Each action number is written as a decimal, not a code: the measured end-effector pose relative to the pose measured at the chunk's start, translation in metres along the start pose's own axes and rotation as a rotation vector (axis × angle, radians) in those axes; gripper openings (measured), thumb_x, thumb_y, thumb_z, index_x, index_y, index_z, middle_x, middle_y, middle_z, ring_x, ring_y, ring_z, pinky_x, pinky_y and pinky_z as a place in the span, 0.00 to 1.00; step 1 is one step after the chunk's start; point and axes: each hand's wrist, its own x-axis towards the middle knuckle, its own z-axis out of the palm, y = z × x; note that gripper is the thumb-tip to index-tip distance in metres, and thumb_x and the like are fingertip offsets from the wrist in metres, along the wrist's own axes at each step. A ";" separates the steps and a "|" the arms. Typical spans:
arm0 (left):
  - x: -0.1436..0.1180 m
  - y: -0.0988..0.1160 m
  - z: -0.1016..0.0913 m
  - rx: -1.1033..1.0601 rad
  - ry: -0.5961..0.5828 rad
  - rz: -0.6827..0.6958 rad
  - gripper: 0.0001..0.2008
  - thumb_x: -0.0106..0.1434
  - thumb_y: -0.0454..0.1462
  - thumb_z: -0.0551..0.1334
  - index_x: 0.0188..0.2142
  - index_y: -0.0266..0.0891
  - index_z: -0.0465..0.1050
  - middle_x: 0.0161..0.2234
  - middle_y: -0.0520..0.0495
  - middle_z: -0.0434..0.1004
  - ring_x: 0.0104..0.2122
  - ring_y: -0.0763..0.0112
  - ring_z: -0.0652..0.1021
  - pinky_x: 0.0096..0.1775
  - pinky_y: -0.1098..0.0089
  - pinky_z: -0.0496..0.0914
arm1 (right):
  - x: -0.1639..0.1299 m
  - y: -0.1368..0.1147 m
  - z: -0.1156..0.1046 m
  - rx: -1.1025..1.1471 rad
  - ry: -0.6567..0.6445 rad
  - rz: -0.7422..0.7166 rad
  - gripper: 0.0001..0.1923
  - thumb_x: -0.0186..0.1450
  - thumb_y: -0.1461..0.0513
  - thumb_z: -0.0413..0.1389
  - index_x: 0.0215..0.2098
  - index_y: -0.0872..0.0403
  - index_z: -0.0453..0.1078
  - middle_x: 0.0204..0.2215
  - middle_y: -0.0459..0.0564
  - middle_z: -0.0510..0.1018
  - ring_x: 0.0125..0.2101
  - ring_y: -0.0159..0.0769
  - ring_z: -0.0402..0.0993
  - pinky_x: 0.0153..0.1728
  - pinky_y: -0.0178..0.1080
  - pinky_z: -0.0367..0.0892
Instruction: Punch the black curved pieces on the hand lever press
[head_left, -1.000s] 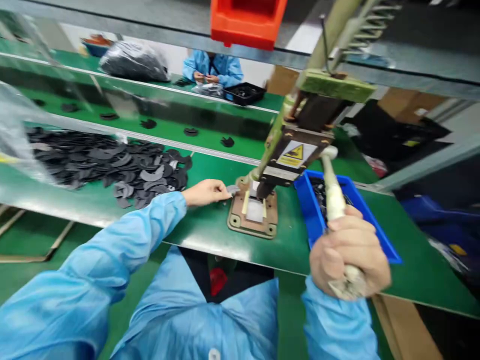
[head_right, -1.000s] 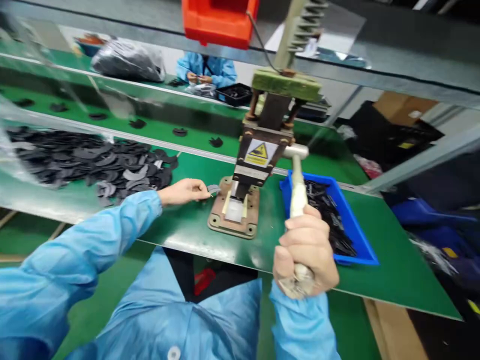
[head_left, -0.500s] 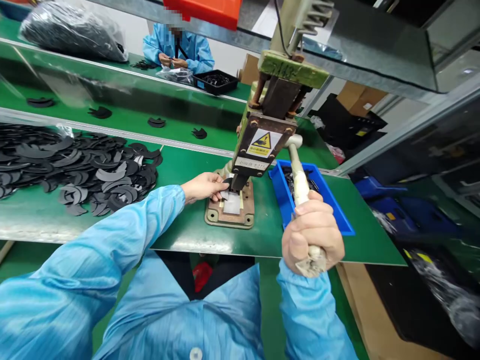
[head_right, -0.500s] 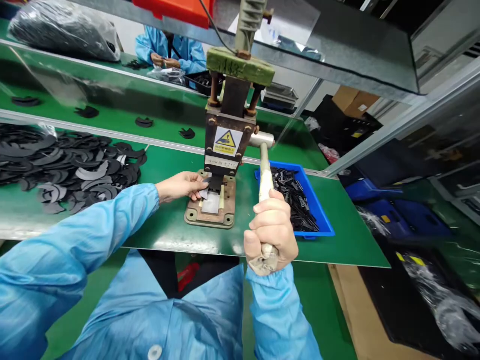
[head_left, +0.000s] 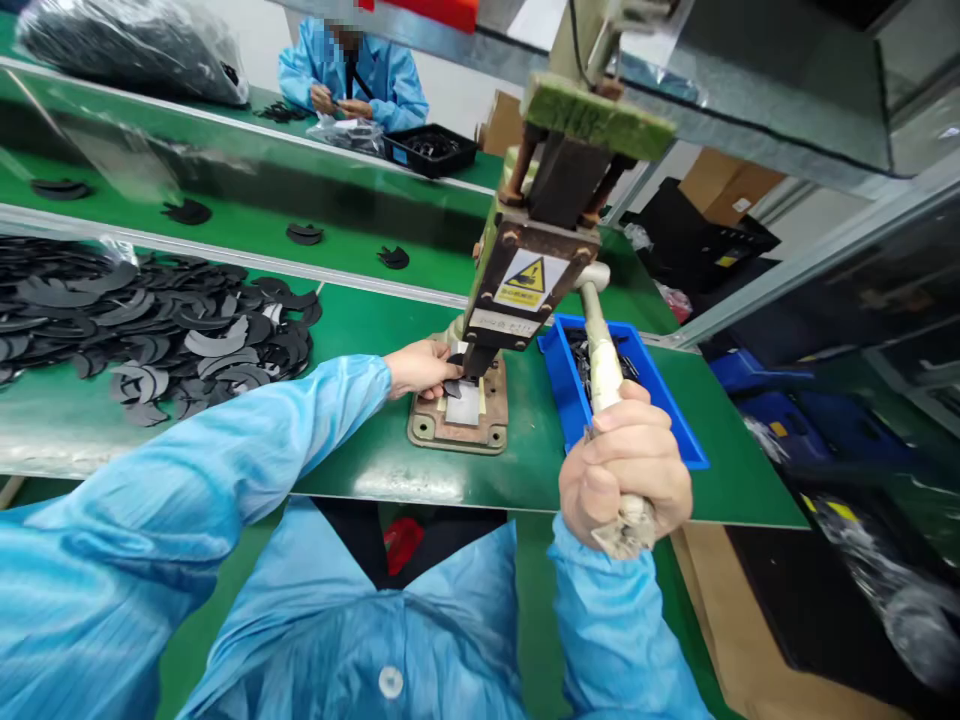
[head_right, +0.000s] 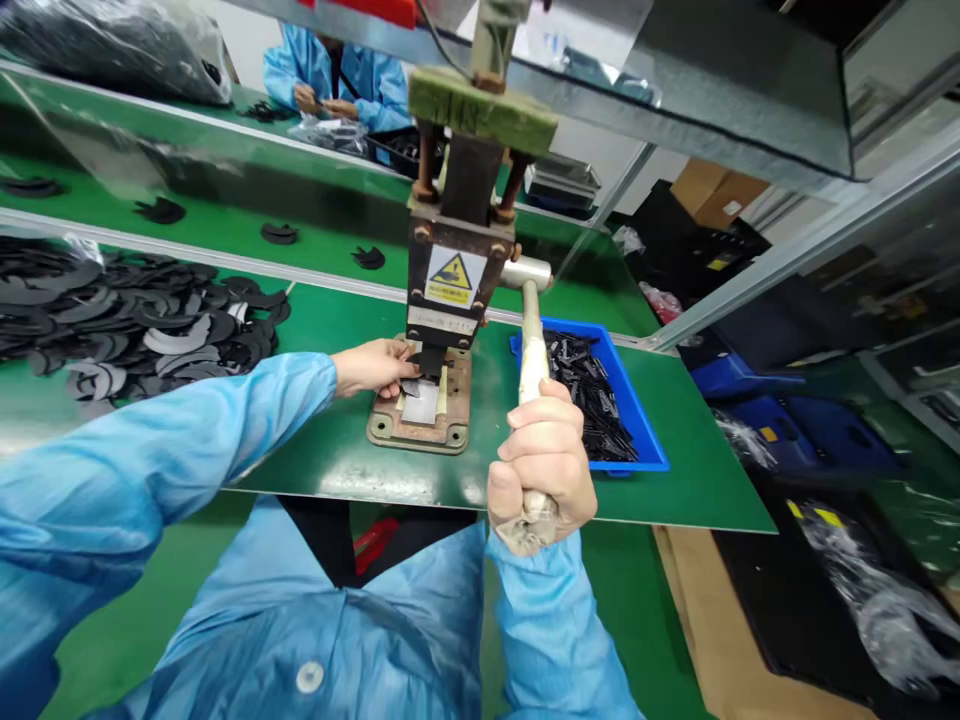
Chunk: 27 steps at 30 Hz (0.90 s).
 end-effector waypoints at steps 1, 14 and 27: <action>-0.003 -0.002 0.003 -0.004 0.028 0.014 0.11 0.70 0.38 0.66 0.34 0.41 0.66 0.17 0.54 0.70 0.16 0.74 0.71 0.21 0.75 0.63 | 0.001 0.000 0.000 0.001 -0.009 0.000 0.15 0.65 0.61 0.62 0.24 0.50 0.64 0.23 0.40 0.73 0.35 0.36 0.75 0.59 0.64 0.71; -0.088 -0.114 -0.077 0.639 0.539 0.622 0.13 0.72 0.42 0.61 0.50 0.40 0.77 0.45 0.41 0.79 0.44 0.59 0.78 0.49 0.59 0.73 | 0.004 0.017 0.004 -0.028 0.077 -0.091 0.21 0.62 0.54 0.65 0.19 0.50 0.61 0.19 0.43 0.72 0.28 0.40 0.75 0.49 0.67 0.75; -0.160 -0.205 -0.180 0.967 0.729 0.276 0.30 0.64 0.54 0.68 0.58 0.39 0.73 0.53 0.35 0.81 0.53 0.46 0.79 0.54 0.53 0.72 | 0.005 0.038 0.020 0.016 0.318 -0.192 0.30 0.54 0.47 0.67 0.13 0.50 0.52 0.12 0.44 0.62 0.20 0.37 0.71 0.37 0.61 0.75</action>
